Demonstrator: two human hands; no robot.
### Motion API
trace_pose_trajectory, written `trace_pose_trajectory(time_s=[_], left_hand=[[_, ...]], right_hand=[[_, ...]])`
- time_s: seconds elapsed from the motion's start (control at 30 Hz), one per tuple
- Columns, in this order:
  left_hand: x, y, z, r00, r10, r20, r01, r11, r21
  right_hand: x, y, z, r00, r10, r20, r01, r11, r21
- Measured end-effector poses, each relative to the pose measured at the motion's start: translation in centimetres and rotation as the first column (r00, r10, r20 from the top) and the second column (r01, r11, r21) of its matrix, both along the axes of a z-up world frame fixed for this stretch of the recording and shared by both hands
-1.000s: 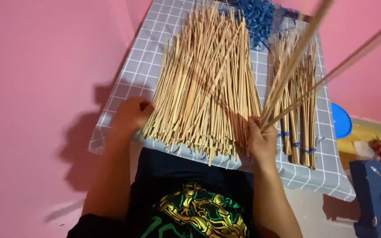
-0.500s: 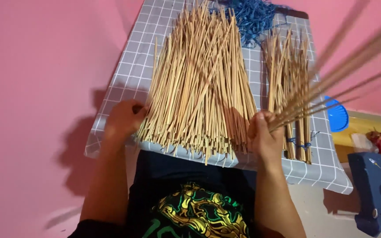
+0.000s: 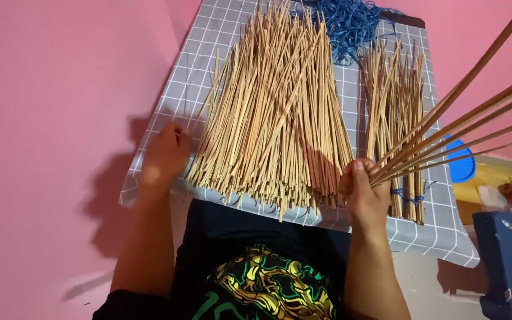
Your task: Tying small bundles of thin wooden sticks together using blue plastic string.
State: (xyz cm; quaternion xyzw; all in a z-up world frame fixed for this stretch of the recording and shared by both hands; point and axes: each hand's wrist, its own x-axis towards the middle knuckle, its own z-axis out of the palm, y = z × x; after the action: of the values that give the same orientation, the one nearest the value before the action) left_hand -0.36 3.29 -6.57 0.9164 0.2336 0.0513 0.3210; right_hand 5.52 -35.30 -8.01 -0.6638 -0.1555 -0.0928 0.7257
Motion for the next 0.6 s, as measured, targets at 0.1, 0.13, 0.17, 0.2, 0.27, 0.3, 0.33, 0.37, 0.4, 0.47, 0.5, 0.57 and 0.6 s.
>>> trace_pose_trajectory(time_s=[0.1, 0.13, 0.17, 0.2, 0.27, 0.3, 0.33, 0.37, 0.4, 0.47, 0.5, 0.57, 0.6], left_hand=[[-0.1, 0.6, -0.5, 0.995, 0.001, 0.095, -0.006, 0.999, 0.054], [-0.1, 0.8, -0.7, 0.988, -0.003, 0.156, -0.012, 0.995, 0.095], [-0.3, 1.1, -1.1, 0.988, -0.003, 0.156, -0.012, 0.995, 0.094], [-0.4, 1.4, -1.6, 0.977, -0.008, 0.214, -0.019, 0.992, 0.123], [-1.1, 0.7, -0.6, 0.962, -0.012, 0.271, -0.029, 0.989, 0.148], [-2.0, -0.2, 0.8, 0.957, -0.018, 0.291, -0.013, 0.994, 0.105], [-2.8, -1.2, 2.2, 0.950, -0.023, 0.310, 0.004, 0.998, 0.061], [-3.2, -3.1, 2.2, 0.950, -0.020, 0.312, 0.001, 0.998, 0.060], [-3.7, -5.0, 2.3, 0.923, -0.068, 0.379, 0.098, 0.993, -0.060], [-5.1, -9.7, 2.5, 0.894, -0.095, 0.438, 0.192, 0.965, -0.181], [-5.6, -12.4, 2.9, 0.795, -0.259, 0.548, 0.404, 0.900, -0.160], [-6.4, -15.5, 3.3, 0.659, -0.388, 0.645, 0.585, 0.803, -0.115], [-6.7, -16.0, 3.4, 0.633, -0.447, 0.632, 0.587, 0.809, -0.016]], right_hand=[[-0.6, 0.4, 0.8, 1.000, 0.000, -0.016, 0.000, 1.000, -0.002], [-0.9, 0.6, 1.2, 0.999, 0.005, -0.036, -0.005, 1.000, -0.006], [-0.7, 0.4, 0.6, 0.999, 0.005, -0.037, -0.005, 1.000, -0.007], [-0.5, 0.2, 0.0, 1.000, 0.011, -0.027, -0.011, 1.000, 0.007], [-0.1, 0.1, -0.7, 1.000, 0.020, -0.016, -0.019, 1.000, 0.019], [-0.2, 0.1, -0.9, 0.999, 0.035, -0.019, -0.034, 0.998, 0.051], [-0.2, 0.2, -1.0, 0.999, 0.050, -0.023, -0.048, 0.995, 0.083], [-0.9, 0.9, 0.0, 0.998, 0.053, -0.021, -0.051, 0.995, 0.082], [-1.6, 1.6, 1.0, 0.994, 0.102, -0.040, -0.098, 0.990, 0.101], [-3.4, 3.4, 1.7, 0.985, 0.158, -0.074, -0.149, 0.982, 0.116], [-4.1, 4.7, 1.6, 0.957, 0.275, -0.088, -0.252, 0.945, 0.209], [-5.5, 6.5, 1.9, 0.912, 0.399, -0.097, -0.355, 0.885, 0.302], [-6.1, 6.9, 2.3, 0.944, 0.260, -0.204, -0.206, 0.945, 0.254]])
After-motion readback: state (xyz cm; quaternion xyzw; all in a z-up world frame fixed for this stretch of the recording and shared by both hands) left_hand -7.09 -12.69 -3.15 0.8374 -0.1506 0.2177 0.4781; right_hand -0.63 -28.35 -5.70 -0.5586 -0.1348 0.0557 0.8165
